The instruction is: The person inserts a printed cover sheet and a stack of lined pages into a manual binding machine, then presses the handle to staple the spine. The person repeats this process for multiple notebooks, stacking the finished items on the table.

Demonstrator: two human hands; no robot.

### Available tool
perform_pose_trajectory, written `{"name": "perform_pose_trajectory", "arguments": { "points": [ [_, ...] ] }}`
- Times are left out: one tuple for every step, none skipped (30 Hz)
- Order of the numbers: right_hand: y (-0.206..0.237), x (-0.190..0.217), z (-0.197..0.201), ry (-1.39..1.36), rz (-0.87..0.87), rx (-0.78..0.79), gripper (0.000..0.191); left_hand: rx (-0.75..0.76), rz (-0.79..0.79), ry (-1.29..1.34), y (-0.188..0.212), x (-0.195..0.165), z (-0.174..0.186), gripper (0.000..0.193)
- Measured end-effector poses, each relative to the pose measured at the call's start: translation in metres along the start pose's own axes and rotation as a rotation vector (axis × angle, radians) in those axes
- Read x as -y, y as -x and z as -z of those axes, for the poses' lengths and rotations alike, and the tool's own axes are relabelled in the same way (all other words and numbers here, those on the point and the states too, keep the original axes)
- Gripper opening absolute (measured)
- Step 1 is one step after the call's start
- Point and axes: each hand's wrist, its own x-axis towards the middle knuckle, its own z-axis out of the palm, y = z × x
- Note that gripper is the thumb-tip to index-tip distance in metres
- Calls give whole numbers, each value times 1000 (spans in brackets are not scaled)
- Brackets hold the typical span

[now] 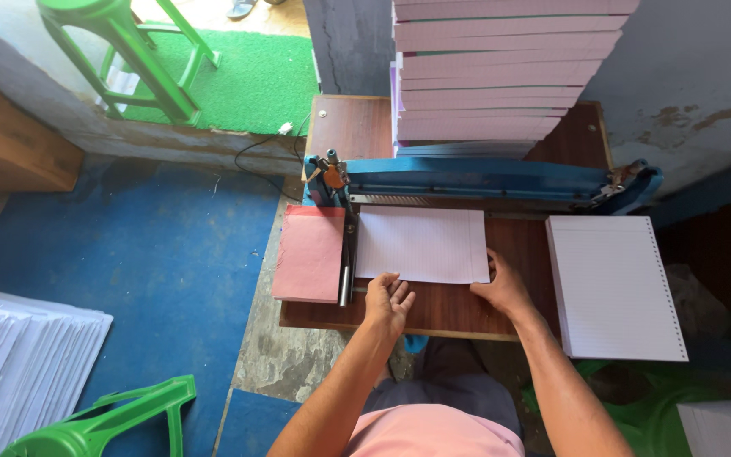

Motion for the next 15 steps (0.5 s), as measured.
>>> {"name": "perform_pose_trajectory", "arguments": {
  "points": [
    [0,0,0,-6,5,-4,90,-4,-9,-8,0,0,1,69],
    [0,0,0,-3,-4,-5,90,-8,-18,-14,0,0,2,70],
    [1,0,0,1,-13,-4,91,-13,-26,-20,0,1,3,71],
    [1,0,0,4,-21,-1,91,-14,-23,-20,-1,1,3,72],
    [1,0,0,1,-22,-1,91,-17,-20,-20,-1,2,4,72],
    [1,0,-1,-2,-22,-1,90,-19,-18,-19,-1,2,4,73],
    [1,0,-1,-4,-23,-1,90,-23,-20,-22,-1,2,4,73],
    [2,0,-1,-9,-6,-7,89,-29,-21,-23,-1,2,4,73],
    [1,-1,0,-14,13,-14,88,-34,-24,-23,-1,3,4,73],
    [1,0,-1,-19,35,-20,87,-30,-22,-25,-1,3,5,72],
    [0,-1,-1,-3,23,-11,87,-24,-21,-26,-1,4,5,72],
    [0,-1,-1,12,12,-3,88,-18,-22,-27,-1,4,6,71],
    [0,-1,-1,27,-1,5,88,-17,-28,-33,-1,5,7,71],
    [0,-1,-1,19,-13,6,89,-16,-31,-40,0,6,8,70],
    [0,-1,-2,12,-26,6,89,-13,-33,-48,0,7,9,70]
  ]
}}
